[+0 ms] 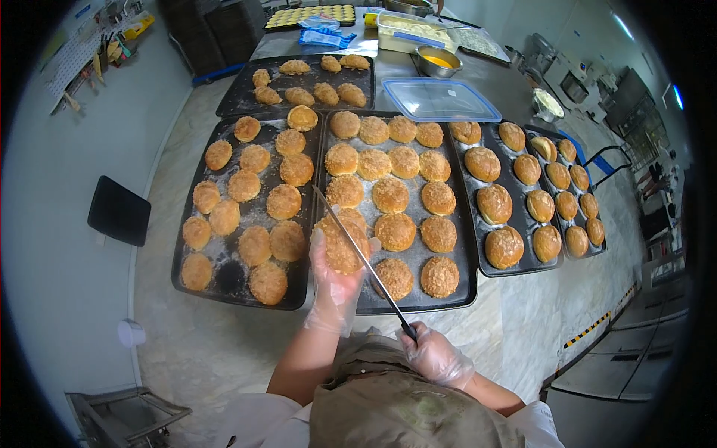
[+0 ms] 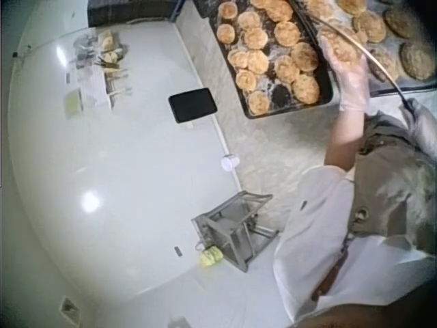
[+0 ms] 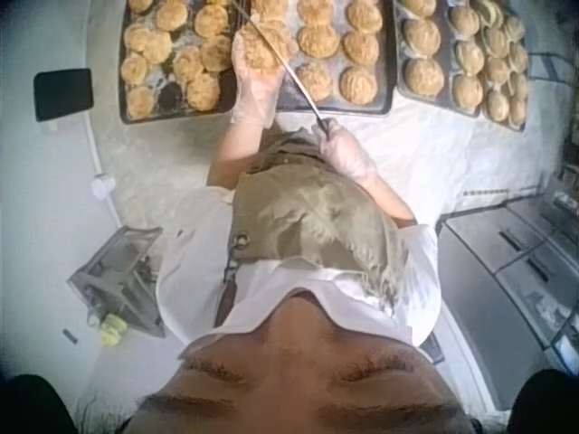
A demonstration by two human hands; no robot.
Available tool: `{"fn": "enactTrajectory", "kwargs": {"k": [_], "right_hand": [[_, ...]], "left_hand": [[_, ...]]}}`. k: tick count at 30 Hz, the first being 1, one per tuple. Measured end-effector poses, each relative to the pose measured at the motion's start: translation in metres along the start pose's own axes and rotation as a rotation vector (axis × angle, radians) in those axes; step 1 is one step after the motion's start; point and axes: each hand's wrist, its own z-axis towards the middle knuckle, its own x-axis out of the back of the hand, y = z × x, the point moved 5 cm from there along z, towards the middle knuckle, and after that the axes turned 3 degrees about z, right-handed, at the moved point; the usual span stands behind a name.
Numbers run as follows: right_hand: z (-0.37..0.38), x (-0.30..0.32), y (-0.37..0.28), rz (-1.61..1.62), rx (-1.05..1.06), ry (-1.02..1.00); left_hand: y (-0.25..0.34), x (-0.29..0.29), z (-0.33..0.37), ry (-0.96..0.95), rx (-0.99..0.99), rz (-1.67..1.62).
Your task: The person is slicing freshly baked buns or bread rolls using a large knife while wearing gloves and an apron in a bakery.
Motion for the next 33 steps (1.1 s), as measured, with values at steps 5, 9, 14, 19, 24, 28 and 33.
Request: {"fn": "enactTrajectory", "kwargs": {"k": [5, 9, 14, 19, 24, 28, 33], "right_hand": [[0.041, 0.002, -0.027, 0.066, -0.009, 0.033], [0.014, -0.004, -0.009, 0.045, 0.031, 0.001], [0.021, -0.001, -0.017, 0.050, -0.022, 0.034], [0.048, -0.004, -0.022, 0.179, -0.037, -0.013], [0.007, -0.012, 0.005, 0.087, 0.011, -0.023], [0.046, -0.007, -0.019, 0.174, -0.040, -0.053], [0.045, -0.019, -0.011, 0.180, 0.008, -0.062]], "left_hand": [[-0.016, 0.005, -0.004, 0.023, 0.034, 0.078], [0.003, -0.013, 0.002, 0.004, -0.009, 0.059], [-0.009, -0.012, -0.006, 0.074, 0.015, 0.171], [-0.016, -0.005, -0.010, 0.031, 0.098, 0.137], [-0.003, -0.017, -0.003, -0.089, 0.023, 0.223], [-0.018, -0.006, -0.021, 0.004, 0.054, 0.250], [-0.013, 0.000, -0.009, -0.035, 0.057, 0.224]]}}
